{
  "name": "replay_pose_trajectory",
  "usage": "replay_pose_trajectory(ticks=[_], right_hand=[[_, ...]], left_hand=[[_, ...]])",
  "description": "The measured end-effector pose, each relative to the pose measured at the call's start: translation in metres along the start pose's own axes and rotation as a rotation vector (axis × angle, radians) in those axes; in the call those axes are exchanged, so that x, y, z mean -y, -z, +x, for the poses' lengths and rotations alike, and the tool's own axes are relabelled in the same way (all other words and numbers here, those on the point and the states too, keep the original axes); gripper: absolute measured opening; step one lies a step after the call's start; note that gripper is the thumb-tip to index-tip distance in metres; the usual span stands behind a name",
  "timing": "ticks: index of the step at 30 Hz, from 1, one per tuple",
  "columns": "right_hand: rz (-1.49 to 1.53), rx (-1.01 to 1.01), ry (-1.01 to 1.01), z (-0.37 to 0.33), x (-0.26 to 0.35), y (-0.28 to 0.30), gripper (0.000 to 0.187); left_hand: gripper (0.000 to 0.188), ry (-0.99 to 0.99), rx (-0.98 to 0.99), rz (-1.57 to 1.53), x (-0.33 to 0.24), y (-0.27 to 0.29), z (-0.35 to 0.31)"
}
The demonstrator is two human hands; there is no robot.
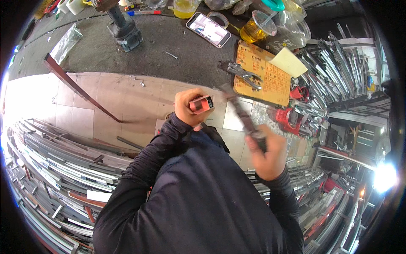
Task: The person uses a cordless drill and pliers to trim and deburr the ends of red metal profiles. They repeatedly clamp, cut, and inspect the profile ends, then place the finished pieces on the workbench.
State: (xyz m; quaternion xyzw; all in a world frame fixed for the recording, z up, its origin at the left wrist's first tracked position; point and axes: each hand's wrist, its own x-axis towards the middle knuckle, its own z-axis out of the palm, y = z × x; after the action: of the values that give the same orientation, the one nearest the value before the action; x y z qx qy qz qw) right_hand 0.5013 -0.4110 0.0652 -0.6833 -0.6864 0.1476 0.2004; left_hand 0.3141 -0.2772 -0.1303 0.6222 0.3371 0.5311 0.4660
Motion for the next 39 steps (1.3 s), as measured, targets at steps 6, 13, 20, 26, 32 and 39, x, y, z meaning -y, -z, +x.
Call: replay_pose_trajectory(ticks=[6,13,20,26,32,39], right_hand=[[0.970,-0.249,-0.144,-0.006,-0.015,-0.025,0.038],[0.883,0.130,-0.430,-0.009,-0.022,-0.040,0.042],[0.183,0.691,-0.326,0.003,-0.012,0.031,0.047],[-0.021,0.779,-0.274,0.002,-0.022,0.055,0.047],[-0.099,0.710,-0.174,-0.017,-0.033,0.047,0.054],[-0.097,0.793,-0.268,-0.027,-0.030,0.041,0.056]], left_hand=[[0.037,0.014,0.058,0.016,-0.001,0.009,-0.010],[0.030,-0.029,0.117,0.011,0.004,0.017,-0.011],[0.029,0.115,0.398,0.019,-0.036,0.045,-0.011],[0.031,0.112,0.681,-0.039,-0.030,0.042,-0.006],[0.031,0.185,0.880,-0.007,-0.017,0.028,-0.021],[0.034,0.184,0.930,0.010,-0.007,0.024,-0.022]])
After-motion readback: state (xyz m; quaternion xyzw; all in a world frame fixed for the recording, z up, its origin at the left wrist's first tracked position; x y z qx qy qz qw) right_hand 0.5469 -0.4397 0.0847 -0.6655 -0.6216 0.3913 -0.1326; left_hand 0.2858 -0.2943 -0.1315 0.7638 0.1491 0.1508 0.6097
